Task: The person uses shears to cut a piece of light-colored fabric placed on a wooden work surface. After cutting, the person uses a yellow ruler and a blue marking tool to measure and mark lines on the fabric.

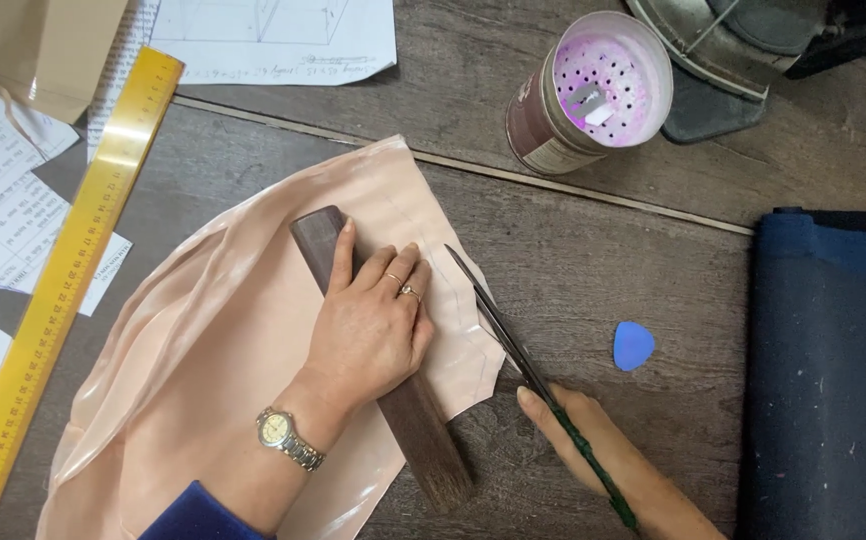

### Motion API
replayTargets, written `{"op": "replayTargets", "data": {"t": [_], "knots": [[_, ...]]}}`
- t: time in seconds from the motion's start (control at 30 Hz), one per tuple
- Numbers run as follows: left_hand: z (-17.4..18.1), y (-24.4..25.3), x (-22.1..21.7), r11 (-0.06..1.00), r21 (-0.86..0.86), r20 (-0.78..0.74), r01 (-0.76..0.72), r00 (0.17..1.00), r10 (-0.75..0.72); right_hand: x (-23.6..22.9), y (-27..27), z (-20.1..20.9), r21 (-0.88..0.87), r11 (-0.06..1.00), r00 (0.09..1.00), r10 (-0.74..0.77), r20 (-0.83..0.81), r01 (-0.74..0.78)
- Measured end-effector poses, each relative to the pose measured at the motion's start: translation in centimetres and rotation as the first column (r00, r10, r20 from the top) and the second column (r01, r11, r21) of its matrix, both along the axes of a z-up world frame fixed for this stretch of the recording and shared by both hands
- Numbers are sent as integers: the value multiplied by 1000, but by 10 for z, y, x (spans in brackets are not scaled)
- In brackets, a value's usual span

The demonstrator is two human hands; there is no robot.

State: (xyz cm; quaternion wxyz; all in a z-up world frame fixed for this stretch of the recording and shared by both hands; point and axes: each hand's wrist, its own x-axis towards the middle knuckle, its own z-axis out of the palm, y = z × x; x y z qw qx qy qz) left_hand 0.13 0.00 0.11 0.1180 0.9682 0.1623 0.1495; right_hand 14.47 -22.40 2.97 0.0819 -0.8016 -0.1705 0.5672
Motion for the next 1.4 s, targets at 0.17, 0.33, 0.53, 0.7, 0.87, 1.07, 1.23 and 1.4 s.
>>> {"op": "replayTargets", "data": {"t": [0.17,0.33,0.53,0.7,0.87,1.07,1.23,1.4], "knots": [[0,0,0,1000,-17,-18,3,1000,-3,-6,1,4,68,997,998,-29,-51,32],[4,0,1,999,-42,-30,-16,999,15,-17,21,9,-40,998,998,-53,-23,52],[8,1,0,998,-67,45,-7,999,10,-23,34,12,19,990,987,-136,-80,138],[5,1,0,998,-65,57,-6,998,10,-24,25,3,33,987,986,-154,-58,156],[4,0,0,998,-69,44,-9,999,12,-24,19,-2,109,941,938,-301,-173,321],[4,0,0,997,-73,16,-11,1000,12,-14,34,11,60,993,990,-96,-101,103],[7,1,1,997,-70,55,-9,998,13,-7,36,1,141,990,1000,11,-15,-8],[5,1,1,997,-76,24,-14,1000,16,-9,43,10,126,989,994,-69,-82,79]]}}
